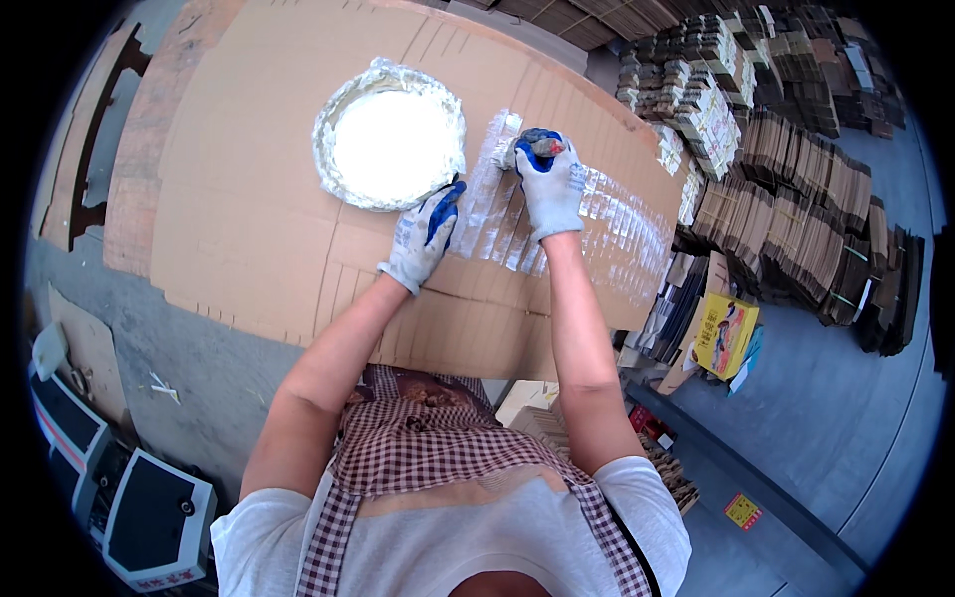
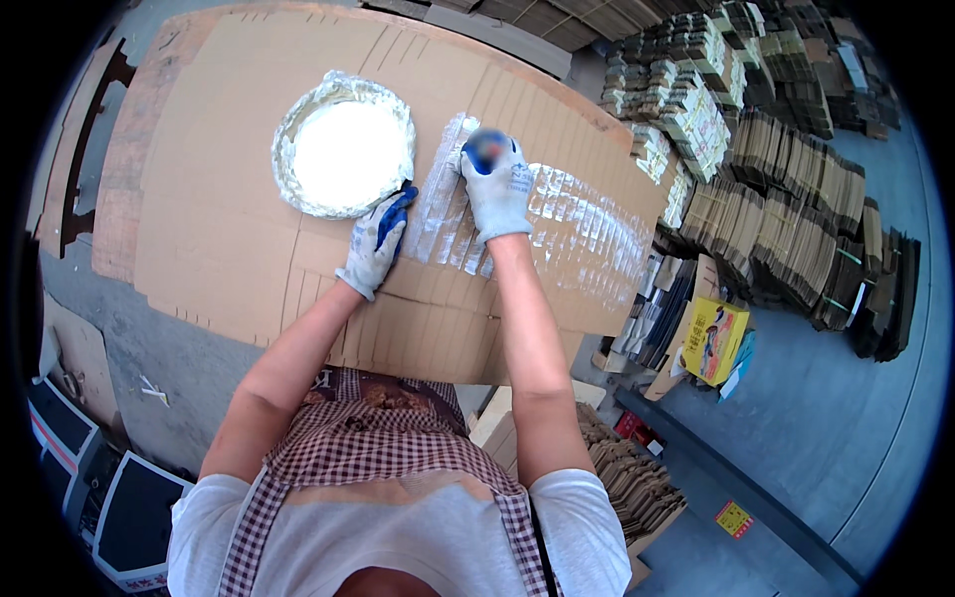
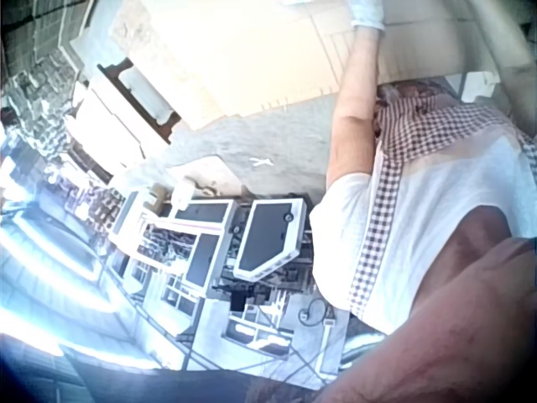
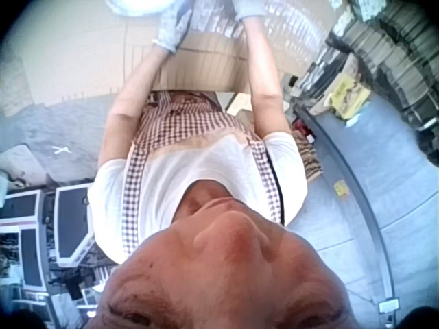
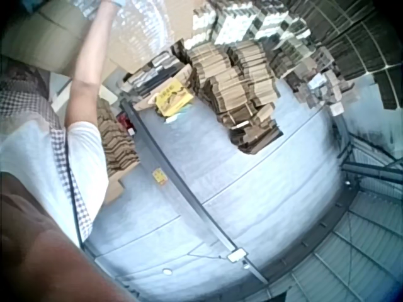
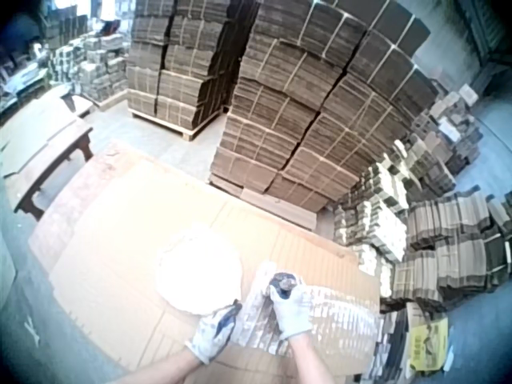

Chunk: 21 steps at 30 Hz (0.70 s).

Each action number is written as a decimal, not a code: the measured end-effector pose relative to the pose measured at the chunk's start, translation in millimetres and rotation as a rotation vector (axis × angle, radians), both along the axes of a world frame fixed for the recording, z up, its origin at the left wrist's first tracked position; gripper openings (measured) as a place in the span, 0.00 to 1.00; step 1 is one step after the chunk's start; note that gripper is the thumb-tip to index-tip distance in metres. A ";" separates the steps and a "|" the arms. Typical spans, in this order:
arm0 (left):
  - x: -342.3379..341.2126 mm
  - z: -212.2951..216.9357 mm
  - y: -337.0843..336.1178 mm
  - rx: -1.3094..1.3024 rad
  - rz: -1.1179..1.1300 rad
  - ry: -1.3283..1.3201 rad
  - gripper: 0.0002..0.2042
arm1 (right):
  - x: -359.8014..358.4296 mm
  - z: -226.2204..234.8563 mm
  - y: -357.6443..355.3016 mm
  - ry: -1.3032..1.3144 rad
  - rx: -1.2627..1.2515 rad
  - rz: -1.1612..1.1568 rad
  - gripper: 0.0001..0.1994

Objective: The person applies a white adhesive substance to large flat cardboard sheets using a brush. They scoop the adhesive from a container and spread it in even strokes across the surface of the cardboard, working in a warehouse environment with stacks of materials nearby.

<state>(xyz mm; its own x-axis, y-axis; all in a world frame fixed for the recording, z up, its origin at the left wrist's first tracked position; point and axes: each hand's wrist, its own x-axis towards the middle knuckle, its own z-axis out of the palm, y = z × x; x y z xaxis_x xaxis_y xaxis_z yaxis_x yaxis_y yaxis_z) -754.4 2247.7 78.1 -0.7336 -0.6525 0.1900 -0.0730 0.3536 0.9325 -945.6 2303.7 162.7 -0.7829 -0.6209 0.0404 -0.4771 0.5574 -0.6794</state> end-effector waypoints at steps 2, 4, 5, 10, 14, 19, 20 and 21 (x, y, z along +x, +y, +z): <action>0.0 1.3 1.0 0.013 -0.006 0.004 0.19 | -4.1 -6.0 -1.8 -0.071 -0.049 0.017 0.21; -0.5 2.3 1.2 0.015 -0.014 -0.001 0.19 | -9.3 -13.4 -5.1 -0.053 -0.059 0.032 0.21; -0.9 2.7 1.0 0.010 -0.018 -0.008 0.19 | -12.0 -16.6 -7.1 0.002 -0.044 0.039 0.22; 0.6 -1.1 -0.1 -0.014 -0.010 -0.017 0.19 | -10.6 -0.5 -21.2 -0.037 -0.037 -0.018 0.21; -0.5 1.3 0.5 0.036 -0.022 -0.007 0.20 | -31.7 -13.0 -33.5 0.110 -0.012 0.041 0.20; -0.2 0.5 0.2 0.000 -0.009 -0.013 0.20 | -37.5 -5.3 -38.2 0.079 0.054 0.012 0.22; -0.7 1.0 0.2 0.016 -0.013 -0.006 0.20 | -36.4 -6.5 -40.4 0.099 0.049 0.009 0.22; -1.2 1.2 0.7 0.032 -0.018 0.000 0.20 | -36.8 -7.5 -41.6 0.119 0.044 0.006 0.22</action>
<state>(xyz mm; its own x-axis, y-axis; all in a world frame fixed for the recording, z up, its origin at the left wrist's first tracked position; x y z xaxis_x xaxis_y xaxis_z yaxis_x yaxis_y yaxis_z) -755.7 2248.4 79.3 -0.7450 -0.6452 0.1691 -0.0668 0.3245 0.9435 -982.3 2262.0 155.2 -0.7704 -0.6289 0.1050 -0.5562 0.5823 -0.5930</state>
